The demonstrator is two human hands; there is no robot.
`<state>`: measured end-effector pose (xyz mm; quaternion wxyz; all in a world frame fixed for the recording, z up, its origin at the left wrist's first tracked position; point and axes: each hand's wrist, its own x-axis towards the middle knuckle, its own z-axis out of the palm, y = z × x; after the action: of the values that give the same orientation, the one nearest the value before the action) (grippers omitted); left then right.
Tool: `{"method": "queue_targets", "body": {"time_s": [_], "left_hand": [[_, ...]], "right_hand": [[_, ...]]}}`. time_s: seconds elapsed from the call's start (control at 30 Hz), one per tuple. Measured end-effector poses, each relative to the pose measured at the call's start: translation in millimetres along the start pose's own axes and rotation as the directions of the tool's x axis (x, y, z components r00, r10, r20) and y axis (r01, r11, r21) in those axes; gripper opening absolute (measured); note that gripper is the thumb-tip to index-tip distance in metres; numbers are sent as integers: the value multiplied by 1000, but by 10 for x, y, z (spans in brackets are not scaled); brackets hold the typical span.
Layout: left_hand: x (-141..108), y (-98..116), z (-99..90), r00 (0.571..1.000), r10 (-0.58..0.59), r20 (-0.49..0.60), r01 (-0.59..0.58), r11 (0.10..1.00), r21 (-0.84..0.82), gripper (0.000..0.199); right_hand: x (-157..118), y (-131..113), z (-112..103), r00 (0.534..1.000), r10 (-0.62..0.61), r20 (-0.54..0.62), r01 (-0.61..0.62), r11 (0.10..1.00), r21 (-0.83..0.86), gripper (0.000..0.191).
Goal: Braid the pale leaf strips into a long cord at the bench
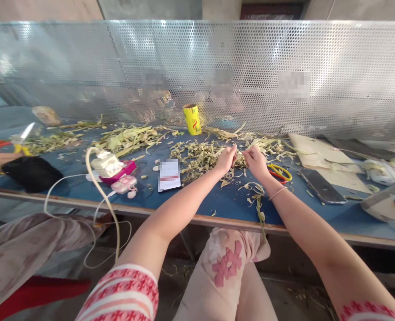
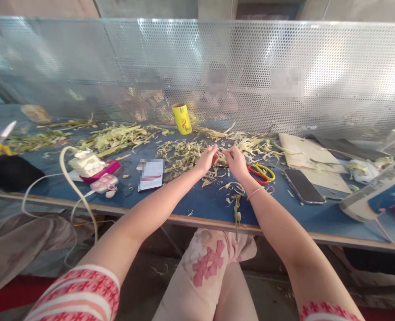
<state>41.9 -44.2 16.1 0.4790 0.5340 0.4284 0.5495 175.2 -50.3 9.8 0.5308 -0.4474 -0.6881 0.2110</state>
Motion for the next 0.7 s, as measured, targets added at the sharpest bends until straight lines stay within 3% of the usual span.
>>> {"method": "queue_targets", "body": {"time_s": [0.07,0.13,0.27,0.4,0.53,0.7], "left_hand": [[-22,10,24,988,-127,90,137,984,-117,38],[-47,34,36,963,-246,113,264,947,-185,36],[-83,25,79,936,-322,145,351,892,-285,36],[-97,-38,123,974,-165,156,202,945,-259,42],[-87,-31,122,997,19,77,-14,998,-63,34],[-7,125,192,993,85,-83,-62,967,245,27]], "right_hand": [[-6,-14,-3,999,-25,-21,24,999,-40,20],[-5,-18,-9,999,-34,-36,32,998,-51,20],[11,8,-23,999,-18,-41,16,999,-47,16],[15,11,-31,997,-68,-31,66,995,-69,16],[5,-34,-44,994,-107,-2,106,989,-103,16],[28,-26,-68,996,-89,-3,89,992,-84,17]]}}
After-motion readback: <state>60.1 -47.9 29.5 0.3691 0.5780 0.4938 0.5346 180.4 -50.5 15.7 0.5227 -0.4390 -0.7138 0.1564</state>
